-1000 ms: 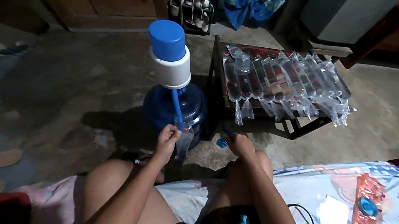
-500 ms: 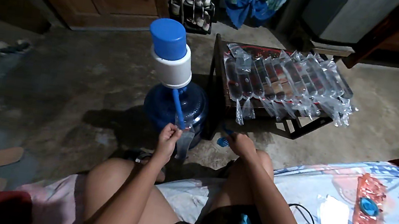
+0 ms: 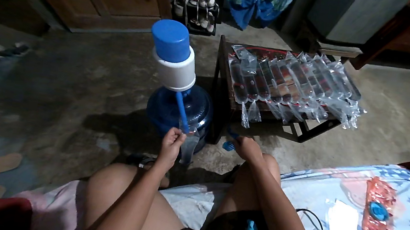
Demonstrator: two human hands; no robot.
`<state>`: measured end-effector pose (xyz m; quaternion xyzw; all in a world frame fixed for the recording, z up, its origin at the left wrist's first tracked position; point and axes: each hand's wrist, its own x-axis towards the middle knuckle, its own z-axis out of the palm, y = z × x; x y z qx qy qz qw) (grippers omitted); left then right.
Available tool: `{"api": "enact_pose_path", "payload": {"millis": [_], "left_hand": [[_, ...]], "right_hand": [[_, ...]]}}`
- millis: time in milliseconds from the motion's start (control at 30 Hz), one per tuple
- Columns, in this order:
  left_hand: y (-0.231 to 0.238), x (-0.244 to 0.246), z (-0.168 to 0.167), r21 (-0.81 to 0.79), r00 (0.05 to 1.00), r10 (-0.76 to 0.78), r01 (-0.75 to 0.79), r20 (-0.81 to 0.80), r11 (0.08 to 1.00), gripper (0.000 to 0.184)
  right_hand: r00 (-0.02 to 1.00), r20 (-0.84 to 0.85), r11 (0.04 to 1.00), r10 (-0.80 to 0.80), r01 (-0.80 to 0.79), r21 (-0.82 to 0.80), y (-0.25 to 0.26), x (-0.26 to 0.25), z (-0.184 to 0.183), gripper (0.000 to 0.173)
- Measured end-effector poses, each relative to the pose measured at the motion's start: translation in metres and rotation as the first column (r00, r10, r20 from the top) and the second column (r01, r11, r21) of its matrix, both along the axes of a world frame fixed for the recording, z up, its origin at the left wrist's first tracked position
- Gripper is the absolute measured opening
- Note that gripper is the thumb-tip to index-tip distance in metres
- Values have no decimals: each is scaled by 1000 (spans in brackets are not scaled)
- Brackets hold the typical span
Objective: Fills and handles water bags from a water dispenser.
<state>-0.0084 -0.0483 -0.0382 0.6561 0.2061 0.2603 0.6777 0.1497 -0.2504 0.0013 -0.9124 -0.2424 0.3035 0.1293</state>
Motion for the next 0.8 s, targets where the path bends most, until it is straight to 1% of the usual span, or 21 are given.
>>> {"api": "enact_pose_path", "payload": {"millis": [133, 233, 367, 533, 700, 800], "left_hand": [[1, -1, 0, 37, 999, -10, 11, -43, 999, 5], [0, -3, 3, 40, 997, -13, 17, -77, 999, 3], [-3, -4, 2, 38, 996, -36, 39, -87, 999, 7], [-5, -6, -2, 38, 994, -77, 80, -74, 996, 8], [-11, -8, -3, 15, 990, -114, 115, -87, 993, 8], [-18, -12, -2, 4, 983, -165, 166, -79, 986, 7]], "right_hand": [[1000, 2, 1000, -2, 2, -5, 0, -2, 4, 46], [1000, -2, 1000, 0, 0, -9, 0, -3, 4, 46], [1000, 6, 1000, -1, 1, 1, -2, -3, 4, 46], [1000, -1, 997, 30, -30, 68, -7, -1, -1, 51], [994, 34, 988, 103, -106, 113, -12, -7, 1, 58], [986, 63, 963, 154, -164, 213, -17, -13, 1, 56]]}}
